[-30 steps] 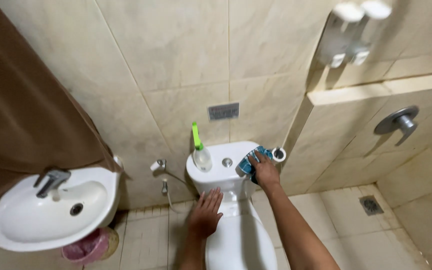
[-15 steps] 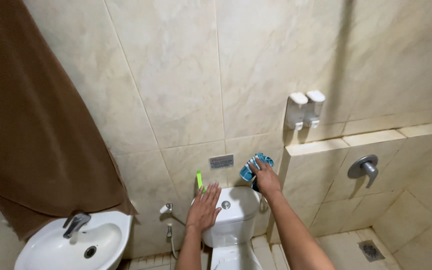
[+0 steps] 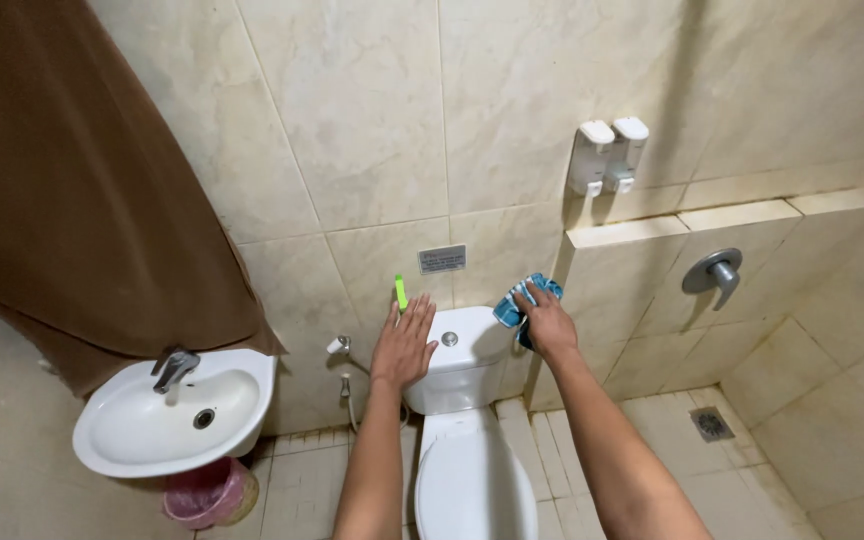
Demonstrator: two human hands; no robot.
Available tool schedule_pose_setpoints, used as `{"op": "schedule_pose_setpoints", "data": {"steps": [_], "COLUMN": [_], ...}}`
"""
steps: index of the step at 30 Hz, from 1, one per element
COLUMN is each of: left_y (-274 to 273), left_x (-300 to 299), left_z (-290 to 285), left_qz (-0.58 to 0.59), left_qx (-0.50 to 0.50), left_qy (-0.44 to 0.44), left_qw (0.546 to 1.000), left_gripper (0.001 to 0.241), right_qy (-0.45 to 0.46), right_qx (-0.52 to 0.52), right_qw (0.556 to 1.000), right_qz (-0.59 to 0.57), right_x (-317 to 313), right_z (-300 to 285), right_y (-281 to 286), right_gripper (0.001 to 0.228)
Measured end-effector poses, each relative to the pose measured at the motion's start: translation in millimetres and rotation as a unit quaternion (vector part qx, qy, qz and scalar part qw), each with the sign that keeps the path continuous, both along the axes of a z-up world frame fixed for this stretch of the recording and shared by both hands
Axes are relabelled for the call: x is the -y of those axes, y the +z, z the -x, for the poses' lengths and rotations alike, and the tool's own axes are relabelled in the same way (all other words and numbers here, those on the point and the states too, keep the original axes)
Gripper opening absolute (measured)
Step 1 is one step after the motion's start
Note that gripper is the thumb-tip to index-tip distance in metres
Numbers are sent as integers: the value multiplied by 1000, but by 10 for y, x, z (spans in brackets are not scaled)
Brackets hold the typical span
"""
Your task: The person cleans the base of a white toilet and the surrounding tiled floor using a spray bottle and a blue cloth. They then wipe the top of the toilet tank and the closed toilet seat with the same cloth.
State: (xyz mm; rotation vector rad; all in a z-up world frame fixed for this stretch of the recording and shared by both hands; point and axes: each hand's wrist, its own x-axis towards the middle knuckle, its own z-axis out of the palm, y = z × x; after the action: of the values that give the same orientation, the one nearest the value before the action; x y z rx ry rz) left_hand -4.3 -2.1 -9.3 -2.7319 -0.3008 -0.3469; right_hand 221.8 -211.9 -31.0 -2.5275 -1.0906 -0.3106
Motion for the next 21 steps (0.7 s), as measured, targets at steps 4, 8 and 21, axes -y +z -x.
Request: {"op": "schedule_pose_setpoints", "data": {"steps": [4,8,21], "left_y": [-121,-224,-529], "left_x": [-50,-37,28], "left_z": [4,78,226], "left_qz": [22,34,69], "left_qx": [-3,-23,-66], "left_qy": [7,22,30], "left_qw": [1000,999,995], "left_gripper": [71,72,71], "right_qy": [2,-3,-12], "right_qx": [-34,-30,-74], "right_qw": [999,999,994], "right_qz": [11,16,78], "right_x": [41,45,55], "right_z": [129,100,349], "right_y": [-24,-249,-409], "right_gripper": [65,65,79]}}
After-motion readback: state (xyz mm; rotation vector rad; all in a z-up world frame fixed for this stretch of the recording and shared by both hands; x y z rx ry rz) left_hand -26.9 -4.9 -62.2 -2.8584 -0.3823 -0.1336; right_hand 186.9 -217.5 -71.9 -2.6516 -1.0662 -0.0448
